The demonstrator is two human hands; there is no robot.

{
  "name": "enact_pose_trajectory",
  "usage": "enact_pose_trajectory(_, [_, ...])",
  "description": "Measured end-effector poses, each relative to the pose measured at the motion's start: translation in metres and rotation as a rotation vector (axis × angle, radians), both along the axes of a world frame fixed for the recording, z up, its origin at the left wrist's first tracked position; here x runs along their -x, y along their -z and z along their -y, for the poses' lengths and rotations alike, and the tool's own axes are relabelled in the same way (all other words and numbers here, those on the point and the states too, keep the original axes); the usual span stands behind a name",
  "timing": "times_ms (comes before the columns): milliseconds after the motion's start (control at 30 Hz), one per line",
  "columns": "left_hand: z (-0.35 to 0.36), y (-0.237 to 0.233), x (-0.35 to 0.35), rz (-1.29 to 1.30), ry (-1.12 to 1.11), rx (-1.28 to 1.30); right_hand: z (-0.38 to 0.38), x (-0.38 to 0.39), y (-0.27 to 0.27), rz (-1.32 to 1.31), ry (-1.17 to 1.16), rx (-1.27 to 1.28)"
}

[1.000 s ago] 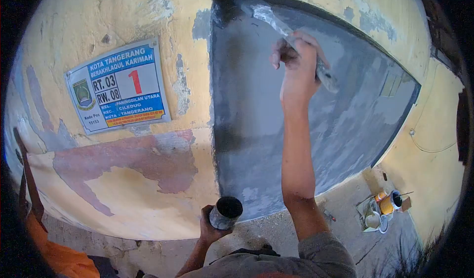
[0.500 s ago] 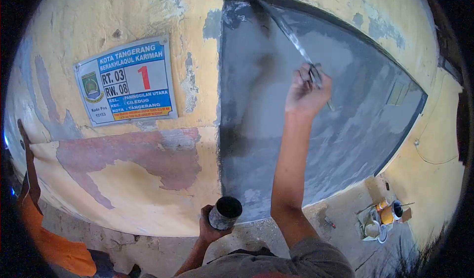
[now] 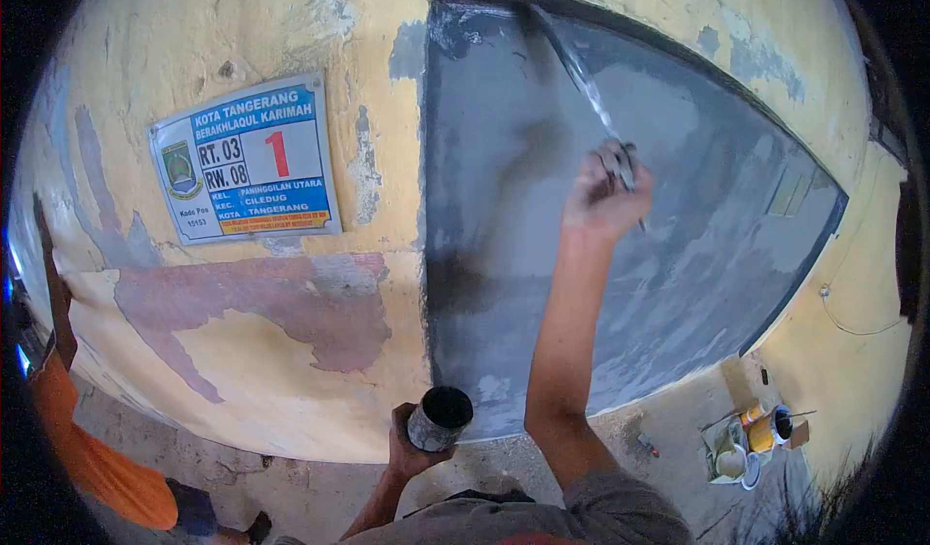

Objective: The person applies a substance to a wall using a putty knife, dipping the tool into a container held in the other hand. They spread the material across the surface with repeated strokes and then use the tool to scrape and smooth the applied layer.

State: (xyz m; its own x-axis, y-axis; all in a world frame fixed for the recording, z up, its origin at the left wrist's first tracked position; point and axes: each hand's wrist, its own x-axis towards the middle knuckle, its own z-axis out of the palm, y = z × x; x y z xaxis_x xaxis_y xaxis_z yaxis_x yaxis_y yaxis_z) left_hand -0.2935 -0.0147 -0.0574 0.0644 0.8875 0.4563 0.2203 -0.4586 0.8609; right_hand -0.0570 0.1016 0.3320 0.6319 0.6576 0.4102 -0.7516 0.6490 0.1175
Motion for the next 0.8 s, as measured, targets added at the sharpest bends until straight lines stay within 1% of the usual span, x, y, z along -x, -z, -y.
enact_pose_trajectory(33, [0.001,-0.003,0.000,0.001,-0.004,-0.002,0.001,-0.005,0.008,0.019,0.033,-0.005])
enact_pose_trajectory(67, [0.003,-0.009,0.000,-0.030,-0.014,0.006,0.000,-0.010,0.014,0.020,0.032,-0.007])
enact_pose_trajectory(100, [0.004,-0.012,-0.001,-0.062,-0.022,0.015,-0.001,-0.015,0.018,0.084,0.000,-0.032])
enact_pose_trajectory(133, [0.003,-0.011,-0.002,-0.062,-0.021,0.016,0.003,-0.014,0.016,0.147,-0.031,-0.057])
enact_pose_trajectory(267, [0.001,-0.010,-0.008,-0.050,-0.006,-0.008,0.002,-0.006,-0.013,0.198,-0.061,0.009])
enact_pose_trajectory(333, [0.001,-0.014,-0.011,-0.055,-0.004,-0.004,-0.002,-0.009,-0.022,0.103,-0.060,-0.118])
enact_pose_trajectory(367, [0.002,-0.019,-0.012,-0.060,-0.016,-0.018,-0.001,-0.013,-0.019,0.102,-0.062,-0.120])
enact_pose_trajectory(433, [0.003,-0.022,-0.014,-0.060,-0.030,-0.035,0.003,-0.023,-0.007,-0.011,0.067,-0.028])
enact_pose_trajectory(467, [0.003,-0.023,-0.015,-0.068,-0.036,-0.041,0.006,-0.023,0.000,-0.009,0.063,-0.031])
enact_pose_trajectory(533, [0.000,-0.020,-0.016,-0.077,-0.040,-0.049,0.011,-0.023,0.015,-0.100,0.165,0.054])
enact_pose_trajectory(567, [-0.002,-0.014,-0.017,-0.042,-0.021,-0.053,0.010,-0.024,0.022,-0.099,0.166,0.054])
enact_pose_trajectory(633, [-0.003,-0.007,-0.015,-0.009,-0.006,-0.061,0.005,-0.019,0.031,-0.194,0.159,-0.083])
enact_pose_trajectory(667, [-0.004,-0.005,-0.013,-0.006,-0.003,-0.033,0.010,-0.008,0.023,-0.196,0.154,-0.086])
enact_pose_trajectory(733, [-0.001,-0.001,-0.008,-0.005,-0.006,-0.007,0.017,0.020,0.008,-0.399,0.135,0.024])
enact_pose_trajectory(800, [0.004,0.005,-0.002,-0.001,-0.050,-0.018,0.010,0.047,0.005,-0.379,0.083,0.010])
